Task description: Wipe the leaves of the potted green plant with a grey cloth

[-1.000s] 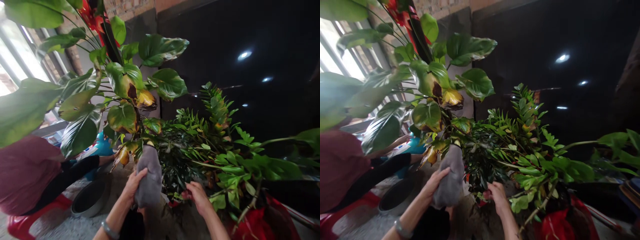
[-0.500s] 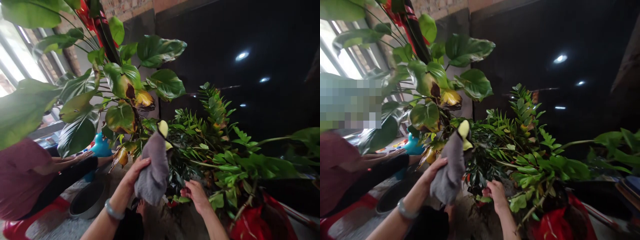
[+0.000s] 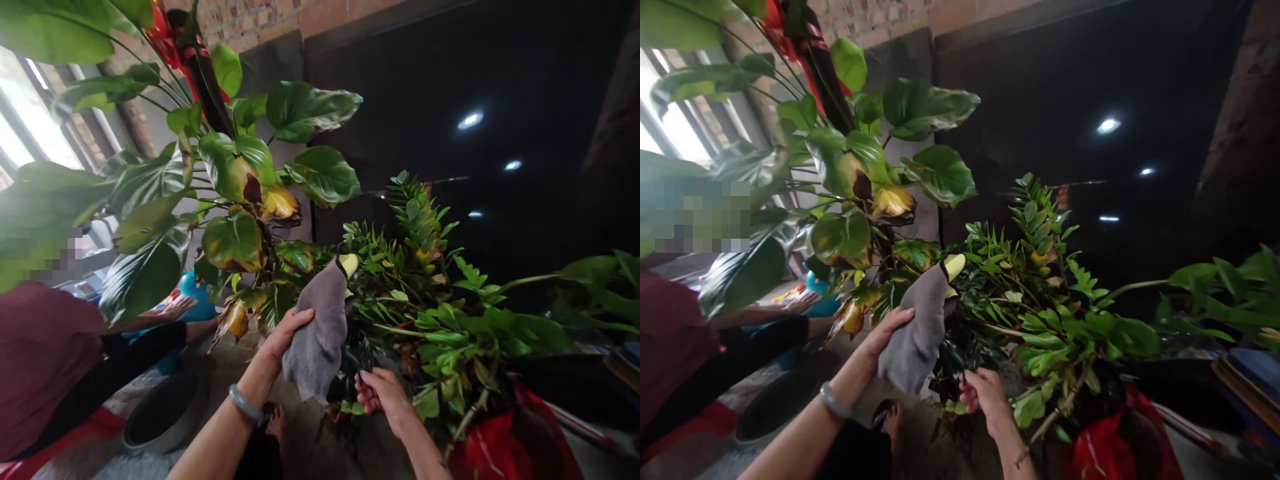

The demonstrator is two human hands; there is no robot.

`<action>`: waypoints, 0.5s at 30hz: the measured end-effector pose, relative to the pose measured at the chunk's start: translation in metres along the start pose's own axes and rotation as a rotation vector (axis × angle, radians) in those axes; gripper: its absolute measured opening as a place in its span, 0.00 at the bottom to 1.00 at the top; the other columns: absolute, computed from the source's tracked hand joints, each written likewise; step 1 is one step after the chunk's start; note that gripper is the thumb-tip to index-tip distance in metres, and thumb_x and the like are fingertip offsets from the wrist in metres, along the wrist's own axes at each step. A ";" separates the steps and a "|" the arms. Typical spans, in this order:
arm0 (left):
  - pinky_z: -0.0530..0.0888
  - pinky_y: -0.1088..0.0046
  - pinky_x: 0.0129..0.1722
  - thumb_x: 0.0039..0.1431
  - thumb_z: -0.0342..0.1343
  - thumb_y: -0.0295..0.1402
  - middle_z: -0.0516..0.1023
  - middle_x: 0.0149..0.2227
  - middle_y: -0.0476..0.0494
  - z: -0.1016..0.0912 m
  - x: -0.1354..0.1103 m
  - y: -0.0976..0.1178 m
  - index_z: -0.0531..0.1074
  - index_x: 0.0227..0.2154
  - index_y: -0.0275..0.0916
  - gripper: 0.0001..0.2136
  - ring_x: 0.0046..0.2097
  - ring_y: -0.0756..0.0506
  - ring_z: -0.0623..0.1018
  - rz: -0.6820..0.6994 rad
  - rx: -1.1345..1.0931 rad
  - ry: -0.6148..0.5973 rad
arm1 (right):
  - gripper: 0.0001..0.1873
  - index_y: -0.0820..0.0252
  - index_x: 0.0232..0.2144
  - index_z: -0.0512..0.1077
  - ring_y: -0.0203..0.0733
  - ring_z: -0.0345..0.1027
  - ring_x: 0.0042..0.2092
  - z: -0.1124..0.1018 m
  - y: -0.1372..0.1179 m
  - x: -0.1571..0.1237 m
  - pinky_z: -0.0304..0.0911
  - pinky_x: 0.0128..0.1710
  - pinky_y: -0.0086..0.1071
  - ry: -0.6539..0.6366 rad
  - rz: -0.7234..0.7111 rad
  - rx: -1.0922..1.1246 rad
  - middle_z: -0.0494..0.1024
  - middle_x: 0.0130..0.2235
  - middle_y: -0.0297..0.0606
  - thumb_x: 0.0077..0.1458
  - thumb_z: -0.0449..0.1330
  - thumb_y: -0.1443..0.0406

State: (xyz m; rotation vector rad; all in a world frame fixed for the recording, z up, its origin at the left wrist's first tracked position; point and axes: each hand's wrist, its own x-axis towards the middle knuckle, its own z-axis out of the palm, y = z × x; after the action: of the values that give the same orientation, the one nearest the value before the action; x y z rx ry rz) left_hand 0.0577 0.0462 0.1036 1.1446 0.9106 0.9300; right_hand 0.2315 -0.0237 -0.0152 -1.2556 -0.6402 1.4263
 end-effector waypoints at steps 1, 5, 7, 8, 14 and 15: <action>0.70 0.72 0.31 0.33 0.65 0.42 0.78 0.28 0.45 0.000 0.002 -0.009 0.77 0.28 0.37 0.17 0.29 0.46 0.74 -0.018 0.048 0.013 | 0.19 0.62 0.17 0.72 0.35 0.64 0.20 0.001 0.000 0.001 0.55 0.17 0.28 0.007 -0.002 0.004 0.73 0.19 0.36 0.24 0.66 0.52; 0.67 0.73 0.29 0.30 0.66 0.37 0.76 0.22 0.51 -0.023 -0.019 -0.051 0.78 0.26 0.36 0.15 0.27 0.47 0.72 -0.202 0.333 -0.245 | 0.16 0.60 0.13 0.67 0.34 0.60 0.17 0.000 0.003 -0.003 0.54 0.15 0.28 0.041 0.001 0.001 0.67 0.13 0.30 0.24 0.67 0.55; 0.67 0.74 0.29 0.31 0.65 0.36 0.77 0.22 0.52 -0.040 -0.038 -0.059 0.79 0.26 0.37 0.14 0.27 0.47 0.72 -0.268 0.351 -0.369 | 0.17 0.58 0.11 0.64 0.33 0.58 0.16 0.000 0.003 -0.008 0.53 0.15 0.27 0.060 0.004 0.001 0.63 0.11 0.28 0.23 0.67 0.56; 0.67 0.74 0.29 0.31 0.65 0.37 0.78 0.22 0.51 -0.047 -0.046 -0.058 0.79 0.26 0.38 0.14 0.26 0.47 0.72 -0.278 0.312 -0.384 | 0.17 0.58 0.11 0.64 0.33 0.58 0.16 -0.001 0.002 -0.011 0.52 0.15 0.27 0.063 0.004 0.003 0.63 0.11 0.28 0.22 0.67 0.56; 0.72 0.72 0.31 0.31 0.68 0.39 0.79 0.25 0.48 -0.043 -0.042 -0.009 0.75 0.30 0.39 0.18 0.27 0.46 0.76 -0.051 -0.179 0.064 | 0.23 0.61 0.20 0.74 0.35 0.65 0.20 -0.006 0.007 -0.020 0.57 0.17 0.27 0.103 -0.081 0.050 0.74 0.20 0.36 0.21 0.70 0.51; 0.72 0.72 0.31 0.31 0.68 0.40 0.78 0.24 0.49 -0.037 -0.035 -0.004 0.75 0.30 0.39 0.19 0.26 0.46 0.76 -0.013 -0.222 0.126 | 0.24 0.60 0.22 0.74 0.37 0.67 0.22 -0.011 0.013 -0.021 0.59 0.18 0.28 0.128 -0.107 0.053 0.75 0.22 0.37 0.22 0.70 0.50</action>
State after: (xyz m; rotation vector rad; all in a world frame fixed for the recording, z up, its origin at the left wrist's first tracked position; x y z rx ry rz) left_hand 0.0118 0.0252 0.0969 0.8979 0.8900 1.0737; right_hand 0.2343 -0.0496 -0.0224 -1.2414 -0.5705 1.2568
